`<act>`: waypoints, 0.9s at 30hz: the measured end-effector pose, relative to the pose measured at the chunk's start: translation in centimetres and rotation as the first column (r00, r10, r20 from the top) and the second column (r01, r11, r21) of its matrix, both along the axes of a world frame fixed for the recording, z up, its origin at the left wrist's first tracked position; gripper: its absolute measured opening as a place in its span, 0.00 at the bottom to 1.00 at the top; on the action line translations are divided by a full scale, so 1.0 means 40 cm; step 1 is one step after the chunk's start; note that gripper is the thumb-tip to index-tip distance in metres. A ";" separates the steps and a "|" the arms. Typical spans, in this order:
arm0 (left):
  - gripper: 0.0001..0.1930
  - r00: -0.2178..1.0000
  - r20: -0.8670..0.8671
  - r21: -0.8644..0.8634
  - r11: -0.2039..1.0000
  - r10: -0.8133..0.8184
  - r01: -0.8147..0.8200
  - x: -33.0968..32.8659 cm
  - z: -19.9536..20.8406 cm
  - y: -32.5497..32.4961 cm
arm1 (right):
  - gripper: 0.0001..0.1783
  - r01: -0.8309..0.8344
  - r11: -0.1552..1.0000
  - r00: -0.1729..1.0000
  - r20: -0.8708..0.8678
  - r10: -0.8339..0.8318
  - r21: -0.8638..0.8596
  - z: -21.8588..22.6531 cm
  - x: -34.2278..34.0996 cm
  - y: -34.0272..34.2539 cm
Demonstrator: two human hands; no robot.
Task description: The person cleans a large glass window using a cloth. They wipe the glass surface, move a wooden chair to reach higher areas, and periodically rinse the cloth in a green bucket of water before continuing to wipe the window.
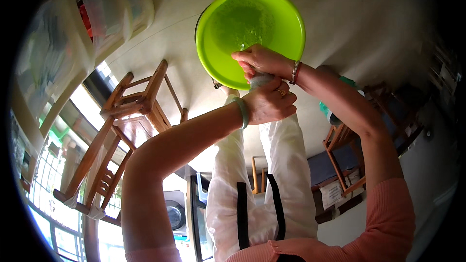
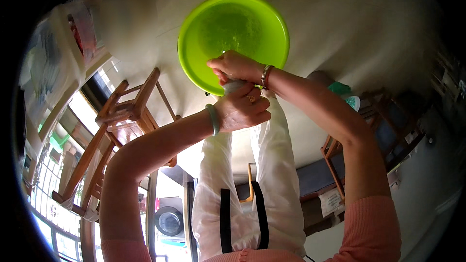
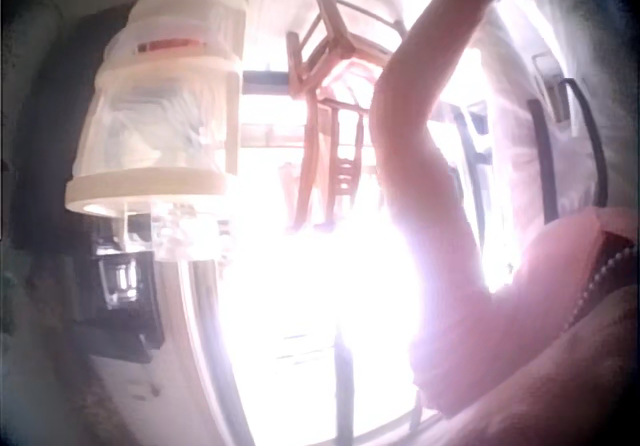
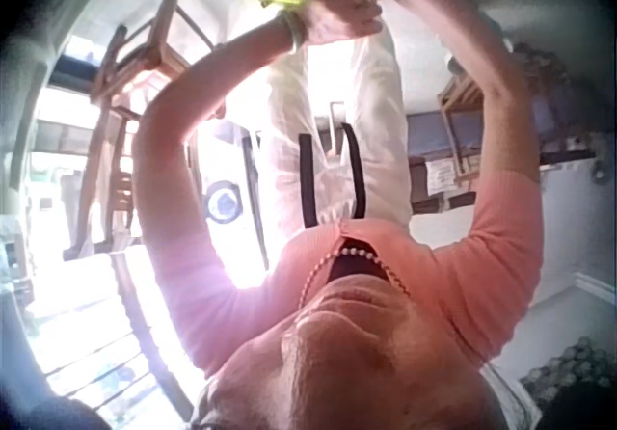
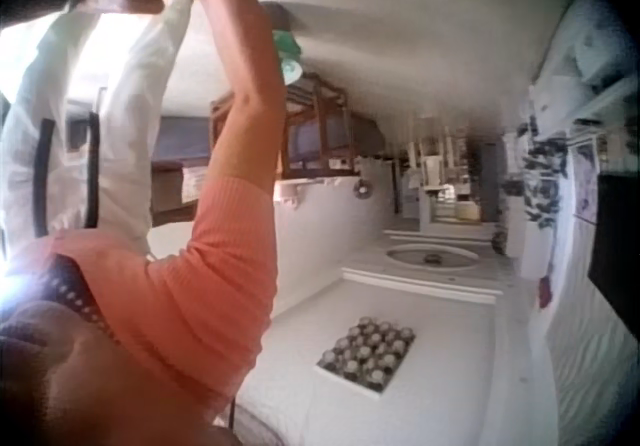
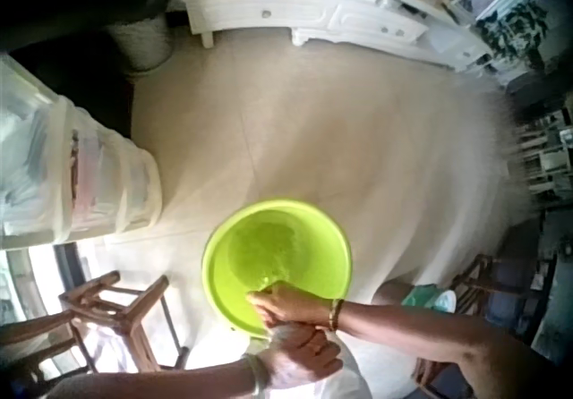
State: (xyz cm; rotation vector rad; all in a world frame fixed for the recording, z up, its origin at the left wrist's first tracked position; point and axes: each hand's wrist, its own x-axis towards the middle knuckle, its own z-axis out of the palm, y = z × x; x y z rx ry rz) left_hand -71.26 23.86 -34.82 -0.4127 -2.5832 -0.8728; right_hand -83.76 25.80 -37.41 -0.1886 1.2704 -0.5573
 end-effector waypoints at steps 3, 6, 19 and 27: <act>0.10 0.999 0.002 -0.073 0.996 -0.042 0.042 -0.005 -0.029 0.018 | 0.26 -0.076 0.997 0.990 -0.124 0.072 -0.025 -0.019 0.013 0.000; 0.07 0.992 0.059 -0.222 0.967 -0.114 0.124 -0.016 -0.055 0.034 | 0.25 -0.219 0.974 0.934 -0.301 0.192 -0.058 -0.048 0.009 -0.005; 0.13 0.964 0.254 -0.217 0.966 -0.086 0.143 -0.074 -0.207 0.155 | 0.27 -0.159 0.987 0.875 -0.459 0.152 0.023 -0.165 -0.020 0.030; 0.24 0.497 0.682 0.363 0.341 0.536 -0.867 -0.011 -0.037 0.021 | 0.14 0.475 0.880 0.880 -0.017 -0.474 0.023 -0.062 -0.136 0.089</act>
